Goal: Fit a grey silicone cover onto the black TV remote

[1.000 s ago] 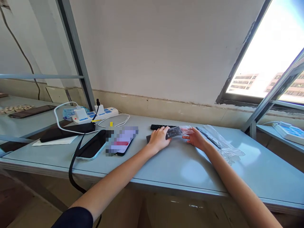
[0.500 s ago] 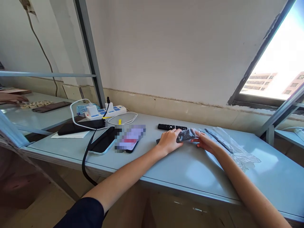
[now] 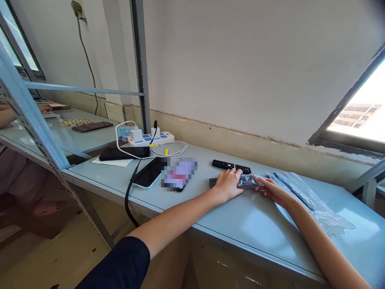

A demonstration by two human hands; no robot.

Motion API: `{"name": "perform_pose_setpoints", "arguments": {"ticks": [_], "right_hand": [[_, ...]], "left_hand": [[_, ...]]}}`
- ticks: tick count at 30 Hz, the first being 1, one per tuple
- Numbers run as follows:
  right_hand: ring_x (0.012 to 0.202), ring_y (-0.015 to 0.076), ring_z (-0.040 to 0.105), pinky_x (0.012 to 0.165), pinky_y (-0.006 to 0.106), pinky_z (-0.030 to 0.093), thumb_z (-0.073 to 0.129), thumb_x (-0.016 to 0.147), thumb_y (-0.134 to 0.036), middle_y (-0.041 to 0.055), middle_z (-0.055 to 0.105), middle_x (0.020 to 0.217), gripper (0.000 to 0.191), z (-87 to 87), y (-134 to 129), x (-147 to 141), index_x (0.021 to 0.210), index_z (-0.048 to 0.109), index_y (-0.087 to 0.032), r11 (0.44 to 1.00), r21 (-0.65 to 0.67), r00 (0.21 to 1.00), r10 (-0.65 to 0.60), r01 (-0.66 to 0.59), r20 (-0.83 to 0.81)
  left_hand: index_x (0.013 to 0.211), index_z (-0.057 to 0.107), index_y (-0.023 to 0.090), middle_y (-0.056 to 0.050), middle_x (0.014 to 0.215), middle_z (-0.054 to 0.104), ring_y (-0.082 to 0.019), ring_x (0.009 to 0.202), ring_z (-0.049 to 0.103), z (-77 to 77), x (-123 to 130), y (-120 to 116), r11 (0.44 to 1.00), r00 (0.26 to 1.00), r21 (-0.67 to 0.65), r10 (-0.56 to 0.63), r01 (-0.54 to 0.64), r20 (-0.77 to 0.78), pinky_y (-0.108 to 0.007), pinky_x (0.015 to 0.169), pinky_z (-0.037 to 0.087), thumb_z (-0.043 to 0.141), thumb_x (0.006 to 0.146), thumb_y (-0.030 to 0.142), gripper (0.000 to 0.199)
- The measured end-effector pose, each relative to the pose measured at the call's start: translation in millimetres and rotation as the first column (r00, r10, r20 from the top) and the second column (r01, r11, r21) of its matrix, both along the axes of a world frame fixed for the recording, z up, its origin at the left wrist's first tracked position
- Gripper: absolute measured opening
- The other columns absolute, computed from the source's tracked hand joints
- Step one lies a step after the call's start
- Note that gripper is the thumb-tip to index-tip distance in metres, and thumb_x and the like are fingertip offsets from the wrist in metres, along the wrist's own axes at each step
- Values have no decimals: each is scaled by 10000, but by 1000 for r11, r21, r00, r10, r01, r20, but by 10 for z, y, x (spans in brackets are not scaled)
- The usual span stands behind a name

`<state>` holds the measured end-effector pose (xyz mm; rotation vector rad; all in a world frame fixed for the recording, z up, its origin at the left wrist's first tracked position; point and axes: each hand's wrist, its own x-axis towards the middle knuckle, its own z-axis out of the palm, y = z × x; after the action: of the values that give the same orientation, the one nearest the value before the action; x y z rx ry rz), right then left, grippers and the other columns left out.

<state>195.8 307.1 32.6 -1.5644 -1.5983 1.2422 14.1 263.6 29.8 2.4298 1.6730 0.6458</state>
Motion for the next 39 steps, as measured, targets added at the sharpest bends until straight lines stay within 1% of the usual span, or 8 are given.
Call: {"name": "perform_pose_setpoints", "arguments": {"ticks": [5, 7, 10, 12, 18, 25, 34, 39], "right_hand": [[749, 204, 583, 468, 282, 444, 622, 677, -510, 86, 647, 811, 279, 13, -9, 6, 731, 621, -236, 999, 24, 998, 24, -26, 65], [741, 202, 584, 466, 282, 445, 626, 662, -523, 77, 637, 773, 295, 13, -5, 7, 726, 616, -236, 999, 24, 996, 24, -26, 83], [712, 188, 570, 454, 274, 431, 614, 647, -555, 68, 634, 769, 331, 15, -9, -1, 715, 617, -231, 999, 35, 993, 38, -42, 111], [670, 177, 555, 441, 271, 414, 616, 631, -579, 67, 635, 749, 351, 17, -20, -11, 687, 611, -232, 998, 34, 992, 49, -53, 119], [591, 157, 522, 461, 273, 412, 668, 537, -626, 47, 608, 640, 388, 23, -55, -46, 547, 544, -258, 994, 40, 992, 98, -102, 86], [613, 157, 513, 498, 272, 433, 640, 549, -666, 29, 598, 652, 410, 37, -88, -69, 558, 553, -265, 987, 63, 985, 139, -146, 106], [613, 132, 522, 512, 245, 441, 687, 543, -624, 21, 581, 650, 423, 16, -60, -64, 625, 585, -222, 993, 27, 992, 117, -118, 54], [637, 138, 539, 513, 236, 460, 707, 556, -591, 23, 596, 660, 381, -10, -28, -25, 644, 611, -232, 995, 19, 995, 97, -98, 34]], "left_hand": [[1190, 513, 155, -86, 1165, 581, -237, 1077, 553, 46, -10, -7, 991, 994, 122, -65, 55, 83, -345, 930, 413, 692, 755, 465, 563], [1135, 565, 167, -67, 1133, 592, -208, 1056, 558, 79, -23, -9, 976, 988, 197, -115, 93, 102, -324, 923, 400, 646, 807, 443, 436], [945, 656, 178, -41, 1031, 618, -174, 994, 571, 103, -34, -1, 947, 984, 284, -171, 150, 51, -295, 878, 392, 572, 883, 327, 182], [886, 674, 181, -33, 985, 626, -168, 952, 574, 92, -25, 6, 927, 981, 329, -196, 183, 5, -292, 840, 391, 562, 891, 299, 163], [890, 676, 166, -26, 939, 640, -156, 875, 572, 20, 67, -17, 881, 969, 403, -238, 246, -71, -289, 797, 389, 521, 916, 255, 180], [908, 667, 150, -51, 922, 644, -177, 867, 588, -5, 120, -82, 902, 969, 352, -231, 248, -89, -302, 773, 420, 478, 921, 250, 214], [1036, 603, 166, -63, 1037, 620, -202, 989, 570, 40, 93, -109, 968, 985, 184, -169, 171, -26, -332, 893, 417, 471, 893, 262, 217], [1162, 509, 152, -100, 1142, 566, -247, 1081, 521, -1, 84, -83, 989, 994, 99, -111, 112, -20, -355, 948, 398, 614, 798, 445, 479]]}}
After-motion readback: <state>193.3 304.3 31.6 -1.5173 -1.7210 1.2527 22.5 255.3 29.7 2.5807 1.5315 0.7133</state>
